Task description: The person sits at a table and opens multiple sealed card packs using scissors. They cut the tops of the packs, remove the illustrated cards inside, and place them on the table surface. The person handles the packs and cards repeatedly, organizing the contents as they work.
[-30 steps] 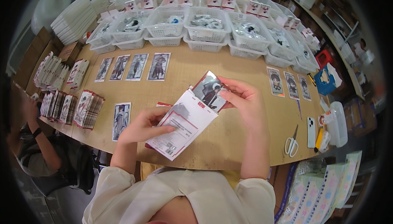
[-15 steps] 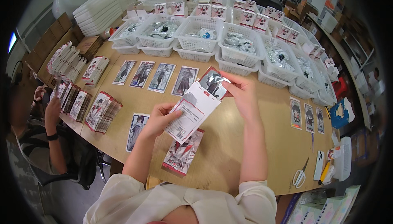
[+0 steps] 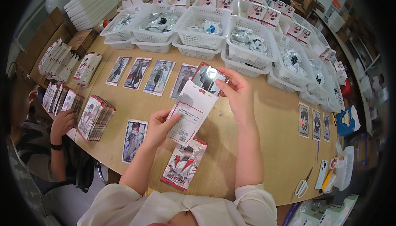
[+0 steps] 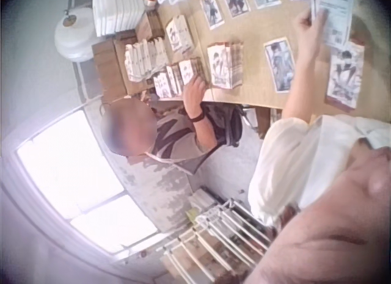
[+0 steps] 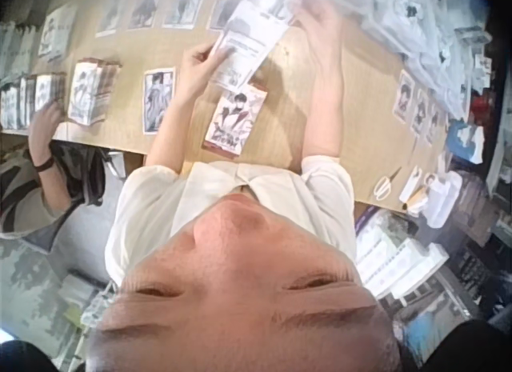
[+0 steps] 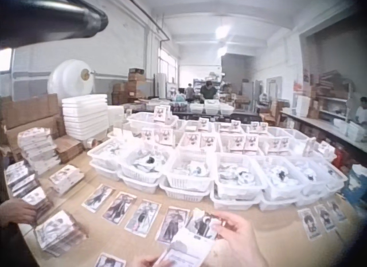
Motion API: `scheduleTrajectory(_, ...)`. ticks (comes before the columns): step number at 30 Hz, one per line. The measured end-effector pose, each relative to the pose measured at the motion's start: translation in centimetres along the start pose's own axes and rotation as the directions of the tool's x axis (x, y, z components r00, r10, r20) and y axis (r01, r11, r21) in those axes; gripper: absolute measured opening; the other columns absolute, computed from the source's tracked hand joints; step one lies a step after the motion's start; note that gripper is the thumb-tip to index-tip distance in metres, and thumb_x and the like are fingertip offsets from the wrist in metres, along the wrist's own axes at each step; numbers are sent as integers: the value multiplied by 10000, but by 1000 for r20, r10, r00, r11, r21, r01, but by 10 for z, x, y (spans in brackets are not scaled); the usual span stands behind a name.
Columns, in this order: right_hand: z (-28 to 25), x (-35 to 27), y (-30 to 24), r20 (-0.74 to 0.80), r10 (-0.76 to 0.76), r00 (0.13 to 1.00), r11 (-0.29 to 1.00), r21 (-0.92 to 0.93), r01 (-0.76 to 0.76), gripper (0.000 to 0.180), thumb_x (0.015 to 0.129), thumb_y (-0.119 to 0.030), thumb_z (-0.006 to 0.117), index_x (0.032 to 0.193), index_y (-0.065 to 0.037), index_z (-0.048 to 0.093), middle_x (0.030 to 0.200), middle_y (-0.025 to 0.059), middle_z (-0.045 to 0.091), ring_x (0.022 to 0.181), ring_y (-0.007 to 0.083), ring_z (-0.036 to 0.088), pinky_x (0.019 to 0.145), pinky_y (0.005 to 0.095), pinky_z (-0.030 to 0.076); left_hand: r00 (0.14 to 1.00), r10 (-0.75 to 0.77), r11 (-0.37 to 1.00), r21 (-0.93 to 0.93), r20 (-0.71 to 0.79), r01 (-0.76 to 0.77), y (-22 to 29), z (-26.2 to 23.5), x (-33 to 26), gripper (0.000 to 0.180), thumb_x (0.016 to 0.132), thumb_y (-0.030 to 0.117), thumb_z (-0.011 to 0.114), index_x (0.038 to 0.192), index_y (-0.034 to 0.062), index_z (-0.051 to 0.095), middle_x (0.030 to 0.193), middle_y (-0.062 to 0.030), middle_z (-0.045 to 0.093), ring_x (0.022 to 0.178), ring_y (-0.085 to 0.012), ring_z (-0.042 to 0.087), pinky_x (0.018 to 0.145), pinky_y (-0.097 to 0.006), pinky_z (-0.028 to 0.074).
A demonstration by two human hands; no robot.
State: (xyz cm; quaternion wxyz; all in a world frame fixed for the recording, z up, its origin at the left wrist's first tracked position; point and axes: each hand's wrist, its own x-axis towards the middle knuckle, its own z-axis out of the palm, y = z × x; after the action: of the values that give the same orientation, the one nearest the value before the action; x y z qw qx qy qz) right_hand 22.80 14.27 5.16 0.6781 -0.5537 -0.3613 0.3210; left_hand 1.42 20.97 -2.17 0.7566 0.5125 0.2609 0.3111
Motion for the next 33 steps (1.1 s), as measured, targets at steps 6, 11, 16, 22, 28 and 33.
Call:
scheduleTrajectory(6,-19,9,8,-64,-70,996,996,-66,65,273,818,18,597,1088,-21,619,836,28,640,713,67,589,606,216,504,997,-80,987,-138,-5,79,-6,13,6,367,799,-28,615,1158,-45,540,1039,-115,633,912,-140,606,811,-263,478)
scheduleTrajectory(11,-21,9,4,-54,-66,996,995,-79,62,256,831,5,587,1084,-19,624,821,32,637,710,73,593,611,223,521,982,-187,978,-93,-12,185,-17,6,10,385,790,-84,590,1168,-65,518,1052,-133,627,930,-156,610,821,-266,489)
scheduleTrajectory(16,-23,9,3,-82,-48,995,996,-77,41,257,832,-4,589,1085,-21,628,821,38,635,706,75,592,621,229,537,987,-163,982,-96,-6,162,-18,7,11,380,796,-90,582,1170,-67,523,1047,-135,631,923,-155,614,815,-262,491)
scheduleTrajectory(22,-20,9,6,-111,-53,992,998,-44,48,267,820,-12,607,1085,-35,637,825,36,635,701,72,594,613,223,535,994,-111,986,-123,2,110,-19,1,9,380,799,-72,595,1172,-62,526,1050,-121,630,914,-141,611,809,-249,490)
scheduleTrajectory(28,-24,10,7,-217,-113,970,991,-90,95,296,825,-7,595,1117,-45,621,848,30,629,710,65,599,616,213,535,992,-122,969,-222,-32,112,-14,9,11,432,798,-69,601,1211,-31,481,1081,-107,611,947,-153,603,838,-268,494)
scheduleTrajectory(33,-11,10,0,-194,-130,972,991,-37,125,372,828,-10,588,1198,-41,557,869,26,634,751,63,599,630,205,522,986,-163,937,-317,-25,147,-22,0,12,347,801,-78,590,1131,-3,515,1073,-107,610,954,-173,610,837,-311,515)
